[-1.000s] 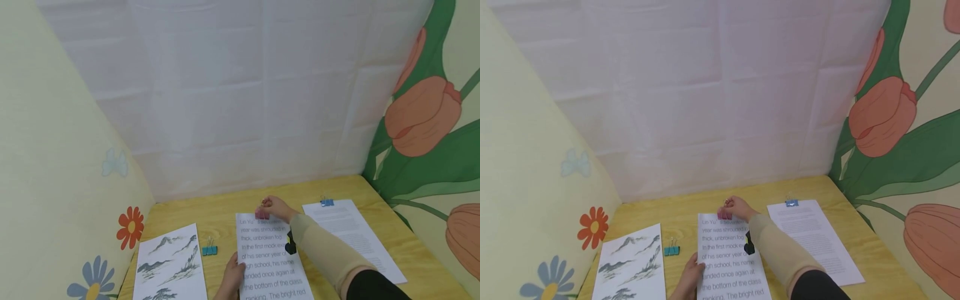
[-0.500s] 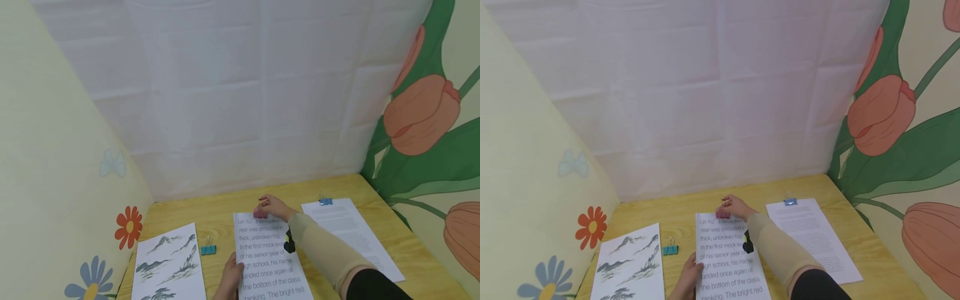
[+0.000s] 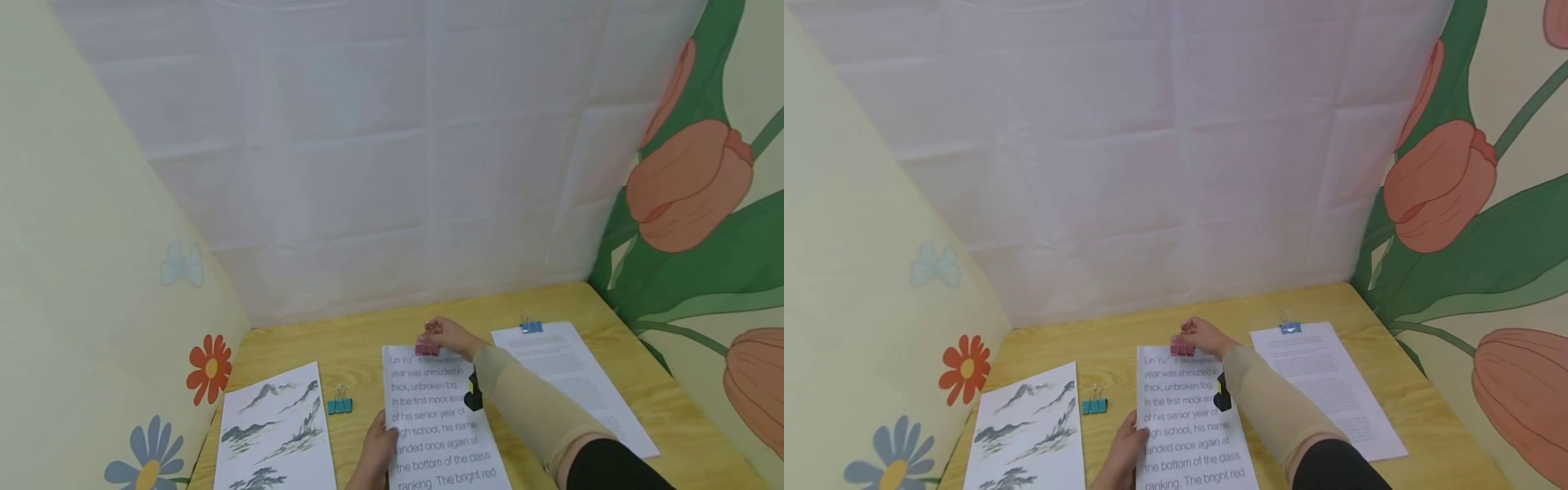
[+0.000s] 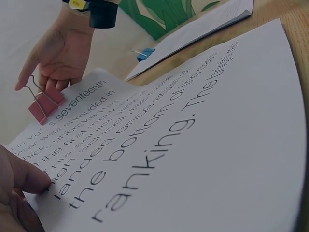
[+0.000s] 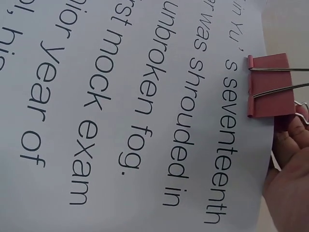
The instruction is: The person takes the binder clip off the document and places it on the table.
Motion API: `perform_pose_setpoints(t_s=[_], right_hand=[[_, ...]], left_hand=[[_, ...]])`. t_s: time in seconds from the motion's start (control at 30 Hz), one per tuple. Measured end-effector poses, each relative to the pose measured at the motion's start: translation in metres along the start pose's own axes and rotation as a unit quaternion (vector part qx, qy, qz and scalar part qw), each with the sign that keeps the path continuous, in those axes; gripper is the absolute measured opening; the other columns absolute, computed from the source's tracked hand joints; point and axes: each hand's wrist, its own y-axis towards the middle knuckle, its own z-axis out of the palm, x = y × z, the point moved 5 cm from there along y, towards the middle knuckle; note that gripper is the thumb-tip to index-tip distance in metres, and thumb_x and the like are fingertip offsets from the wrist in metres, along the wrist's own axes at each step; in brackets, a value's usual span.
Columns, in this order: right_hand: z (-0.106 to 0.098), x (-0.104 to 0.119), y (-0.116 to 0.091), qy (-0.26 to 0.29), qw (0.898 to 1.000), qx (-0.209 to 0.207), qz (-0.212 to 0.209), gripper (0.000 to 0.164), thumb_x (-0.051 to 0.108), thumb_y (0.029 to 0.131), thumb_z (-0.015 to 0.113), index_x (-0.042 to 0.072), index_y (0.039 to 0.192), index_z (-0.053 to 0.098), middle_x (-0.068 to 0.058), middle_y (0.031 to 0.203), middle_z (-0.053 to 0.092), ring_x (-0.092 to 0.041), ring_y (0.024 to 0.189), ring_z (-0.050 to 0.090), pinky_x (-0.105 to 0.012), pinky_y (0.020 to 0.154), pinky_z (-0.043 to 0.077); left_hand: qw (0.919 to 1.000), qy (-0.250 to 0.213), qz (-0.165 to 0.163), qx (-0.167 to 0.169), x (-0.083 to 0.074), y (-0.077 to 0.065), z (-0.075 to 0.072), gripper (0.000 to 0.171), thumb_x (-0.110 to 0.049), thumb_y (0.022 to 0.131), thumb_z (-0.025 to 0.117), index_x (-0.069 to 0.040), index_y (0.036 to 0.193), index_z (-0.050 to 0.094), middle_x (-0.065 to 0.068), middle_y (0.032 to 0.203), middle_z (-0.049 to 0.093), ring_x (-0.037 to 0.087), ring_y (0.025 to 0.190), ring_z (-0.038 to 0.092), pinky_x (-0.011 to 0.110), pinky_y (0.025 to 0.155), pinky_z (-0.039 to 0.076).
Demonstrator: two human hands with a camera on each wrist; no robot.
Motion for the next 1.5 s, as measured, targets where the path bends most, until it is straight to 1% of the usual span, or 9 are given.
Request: perform_pose_setpoints(t_s=[0.2,0.37,0.47,0.57,0.8,1.03,1.2,1.37,1.5], right_hand=[[-0.001,0.001,-0.003,-0.003,1.000,-0.011,0.007,0.033,0.024,0.099,0.070,0.000,0.118,0.057,-0.012,0.115,0.068,-0.028,0.110,0.062,-0.049,0.102,0.045],[-0.001,0.002,-0.005,-0.010,1.000,-0.015,0.004,0.029,0.023,0.101,0.068,0.000,0.115,0.057,-0.012,0.114,0.069,-0.026,0.106,0.062,-0.048,0.099,0.046],[-0.002,0.001,-0.004,-0.013,1.000,-0.017,-0.006,0.031,0.024,0.102,0.065,-0.002,0.116,0.057,-0.013,0.103,0.070,-0.025,0.099,0.064,-0.046,0.097,0.047],[-0.005,-0.001,-0.002,-0.011,1.000,-0.028,-0.003,0.034,0.028,0.103,0.063,-0.002,0.118,0.057,-0.011,0.095,0.070,-0.024,0.095,0.064,-0.045,0.096,0.047],[-0.012,0.001,-0.004,0.000,0.998,-0.058,0.016,0.035,0.033,0.102,0.065,0.001,0.114,0.058,-0.008,0.098,0.071,-0.023,0.096,0.063,-0.045,0.096,0.046],[-0.014,0.001,-0.002,0.046,0.997,-0.064,-0.005,0.031,0.024,0.104,0.063,-0.002,0.117,0.052,-0.010,0.087,0.071,-0.021,0.085,0.066,-0.043,0.098,0.048],[-0.016,0.000,0.001,0.093,0.993,-0.066,-0.024,0.028,0.017,0.105,0.059,-0.005,0.117,0.049,-0.012,0.092,0.070,-0.018,0.087,0.066,-0.042,0.097,0.053],[-0.017,0.001,0.002,0.110,0.991,-0.081,-0.013,0.032,0.022,0.105,0.061,-0.005,0.120,0.051,-0.012,0.097,0.070,-0.018,0.088,0.066,-0.042,0.095,0.054],[-0.018,0.002,0.000,0.108,0.989,-0.101,0.001,0.037,0.024,0.104,0.063,-0.006,0.121,0.051,-0.014,0.097,0.070,-0.018,0.086,0.065,-0.048,0.097,0.054]], left_hand=[[1.0000,-0.006,0.002,0.005,-0.001,0.000,0.002,0.048,-0.004,0.105,0.035,-0.002,0.152,0.039,0.008,0.101,0.067,0.024,0.086,0.068,0.038,0.075,0.056],[0.9999,-0.010,-0.009,0.006,0.001,0.000,0.002,0.049,-0.004,0.105,0.034,-0.001,0.154,0.036,0.009,0.102,0.067,0.024,0.085,0.068,0.037,0.074,0.057],[0.9999,-0.008,-0.010,0.008,0.002,0.000,0.001,0.051,-0.004,0.105,0.034,0.000,0.156,0.033,0.009,0.103,0.067,0.024,0.086,0.068,0.037,0.074,0.057],[0.9999,0.000,-0.007,0.012,0.003,0.000,0.000,0.051,-0.004,0.105,0.034,0.001,0.156,0.031,0.008,0.104,0.067,0.023,0.087,0.068,0.037,0.076,0.056],[0.9994,0.030,0.012,0.010,-0.001,0.000,-0.005,0.050,-0.005,0.105,0.037,0.000,0.154,0.036,0.006,0.102,0.067,0.022,0.087,0.067,0.037,0.078,0.055],[0.9989,0.042,0.017,0.011,-0.004,-0.001,-0.005,0.046,-0.005,0.105,0.037,0.000,0.150,0.043,0.006,0.098,0.068,0.021,0.083,0.067,0.035,0.075,0.054],[0.9988,0.042,0.012,0.020,-0.002,0.000,-0.007,0.045,-0.004,0.105,0.037,0.000,0.148,0.046,0.007,0.096,0.067,0.022,0.080,0.067,0.035,0.071,0.054],[0.9988,0.042,0.022,0.016,-0.002,0.002,-0.009,0.047,-0.004,0.105,0.037,0.003,0.151,0.042,0.007,0.099,0.068,0.022,0.083,0.067,0.035,0.075,0.054],[0.9989,0.041,0.021,0.003,-0.003,0.003,-0.011,0.047,-0.004,0.104,0.038,0.004,0.150,0.042,0.007,0.100,0.068,0.022,0.084,0.067,0.035,0.076,0.054]])
